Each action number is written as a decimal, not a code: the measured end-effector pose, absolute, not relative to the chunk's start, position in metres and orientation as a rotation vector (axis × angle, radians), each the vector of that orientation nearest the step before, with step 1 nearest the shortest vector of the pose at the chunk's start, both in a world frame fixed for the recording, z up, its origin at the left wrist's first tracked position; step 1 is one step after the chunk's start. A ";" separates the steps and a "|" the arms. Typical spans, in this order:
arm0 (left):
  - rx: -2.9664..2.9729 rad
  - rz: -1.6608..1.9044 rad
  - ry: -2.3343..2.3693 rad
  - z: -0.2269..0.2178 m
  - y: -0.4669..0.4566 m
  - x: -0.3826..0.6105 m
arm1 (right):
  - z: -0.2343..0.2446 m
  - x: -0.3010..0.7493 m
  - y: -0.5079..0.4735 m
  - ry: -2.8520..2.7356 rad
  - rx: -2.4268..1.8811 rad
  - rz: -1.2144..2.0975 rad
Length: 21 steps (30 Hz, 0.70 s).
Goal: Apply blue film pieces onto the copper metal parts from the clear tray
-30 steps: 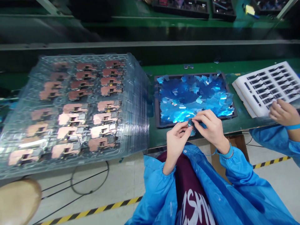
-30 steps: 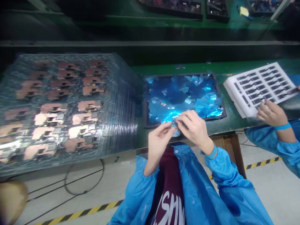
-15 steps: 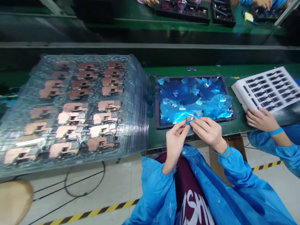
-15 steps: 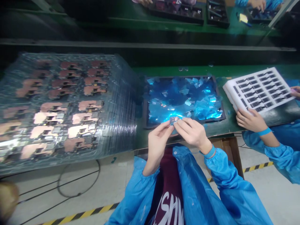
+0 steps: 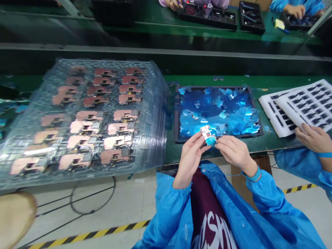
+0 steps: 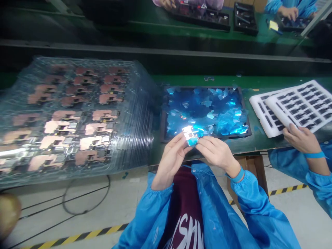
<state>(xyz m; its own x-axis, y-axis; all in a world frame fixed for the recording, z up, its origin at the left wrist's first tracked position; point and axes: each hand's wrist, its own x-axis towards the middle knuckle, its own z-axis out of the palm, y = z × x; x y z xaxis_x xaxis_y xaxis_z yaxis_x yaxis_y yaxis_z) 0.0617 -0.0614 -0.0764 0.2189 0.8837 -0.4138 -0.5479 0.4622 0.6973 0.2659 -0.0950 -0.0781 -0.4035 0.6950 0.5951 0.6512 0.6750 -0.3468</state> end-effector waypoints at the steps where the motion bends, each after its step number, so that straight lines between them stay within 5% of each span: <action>1: 0.450 1.050 0.894 -0.077 -0.061 0.062 | -0.079 0.266 -0.096 -2.150 -1.010 0.069; 7: 0.428 1.200 0.949 -0.080 -0.057 0.064 | -0.072 0.260 -0.101 -1.908 -1.025 0.052; 14: 0.549 1.335 1.066 -0.079 -0.057 0.067 | -0.082 0.291 -0.036 -1.452 -1.637 0.180; 21: 0.575 1.356 1.115 -0.082 -0.060 0.071 | -0.084 0.289 -0.003 -1.667 -1.683 -0.203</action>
